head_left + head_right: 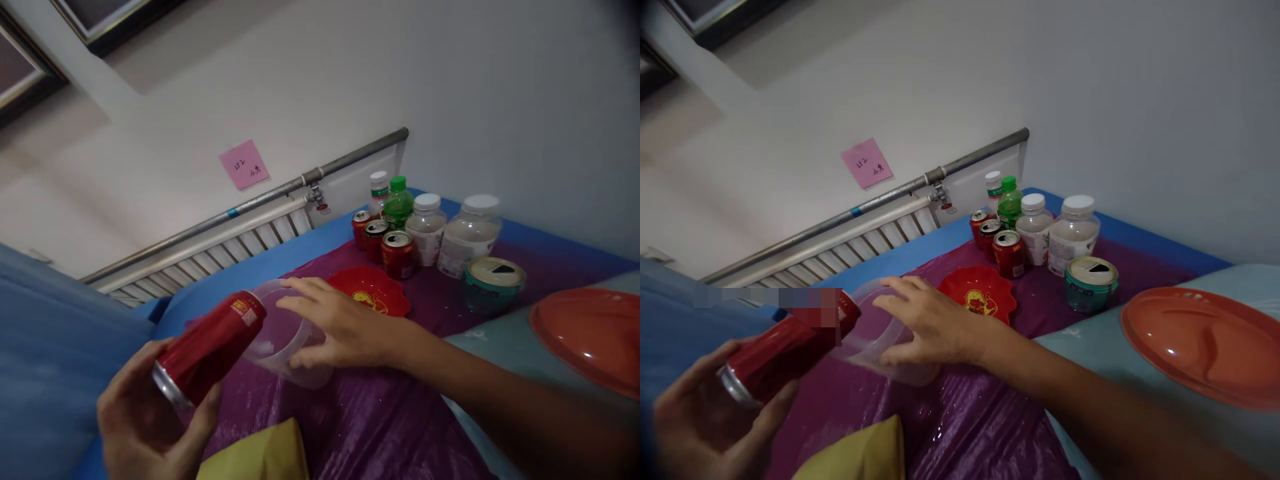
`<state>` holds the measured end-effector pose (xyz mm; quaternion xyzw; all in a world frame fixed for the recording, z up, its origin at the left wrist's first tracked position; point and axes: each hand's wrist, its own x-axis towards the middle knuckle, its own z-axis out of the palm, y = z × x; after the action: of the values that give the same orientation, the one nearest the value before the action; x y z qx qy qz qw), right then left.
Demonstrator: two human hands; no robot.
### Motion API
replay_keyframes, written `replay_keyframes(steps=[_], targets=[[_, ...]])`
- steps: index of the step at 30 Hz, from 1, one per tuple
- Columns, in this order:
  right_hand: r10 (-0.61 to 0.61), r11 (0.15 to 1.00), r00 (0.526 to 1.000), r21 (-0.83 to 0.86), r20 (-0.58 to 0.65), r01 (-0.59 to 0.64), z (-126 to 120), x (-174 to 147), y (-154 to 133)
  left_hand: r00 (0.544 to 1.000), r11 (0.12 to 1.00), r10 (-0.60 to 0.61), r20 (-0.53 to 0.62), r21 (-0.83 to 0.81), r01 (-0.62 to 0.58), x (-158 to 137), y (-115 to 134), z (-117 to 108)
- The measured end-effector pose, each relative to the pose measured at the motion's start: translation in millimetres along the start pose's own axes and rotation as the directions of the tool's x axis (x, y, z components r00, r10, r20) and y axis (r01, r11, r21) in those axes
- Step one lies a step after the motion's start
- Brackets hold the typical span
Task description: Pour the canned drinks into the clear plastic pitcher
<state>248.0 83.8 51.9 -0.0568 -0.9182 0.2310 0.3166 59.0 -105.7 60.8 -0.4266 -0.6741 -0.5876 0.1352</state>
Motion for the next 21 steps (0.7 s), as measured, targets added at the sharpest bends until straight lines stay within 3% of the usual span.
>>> replay_keyframes(steps=[3,7,11,14,17,21], targets=[[-0.004,1.000,1.000,0.003,-0.013,0.004,2,0,1,0.993,0.989,-0.109,0.049,0.101,0.103,-1,8,-11],[0.004,1.000,1.000,0.009,-0.017,-0.004,4,0,3,0.968,0.938,-0.203,0.145,0.313,0.149,2,6,-15],[0.039,0.999,0.999,-0.006,0.021,-0.039,4,1,4,0.907,0.915,-0.365,0.213,0.264,0.306,7,-14,-12],[0.074,0.997,0.996,-0.020,0.051,-0.073,5,1,6,0.873,0.876,-0.482,0.074,0.065,0.478,23,-41,-10],[0.103,0.994,0.992,-0.038,0.074,-0.101,8,-1,11,0.839,0.855,-0.517,-0.168,-0.060,0.515,52,-75,0],[0.124,0.990,0.991,-0.070,0.052,-0.120,13,-2,16,0.806,0.834,-0.544,-0.234,-0.048,0.549,89,-131,32]])
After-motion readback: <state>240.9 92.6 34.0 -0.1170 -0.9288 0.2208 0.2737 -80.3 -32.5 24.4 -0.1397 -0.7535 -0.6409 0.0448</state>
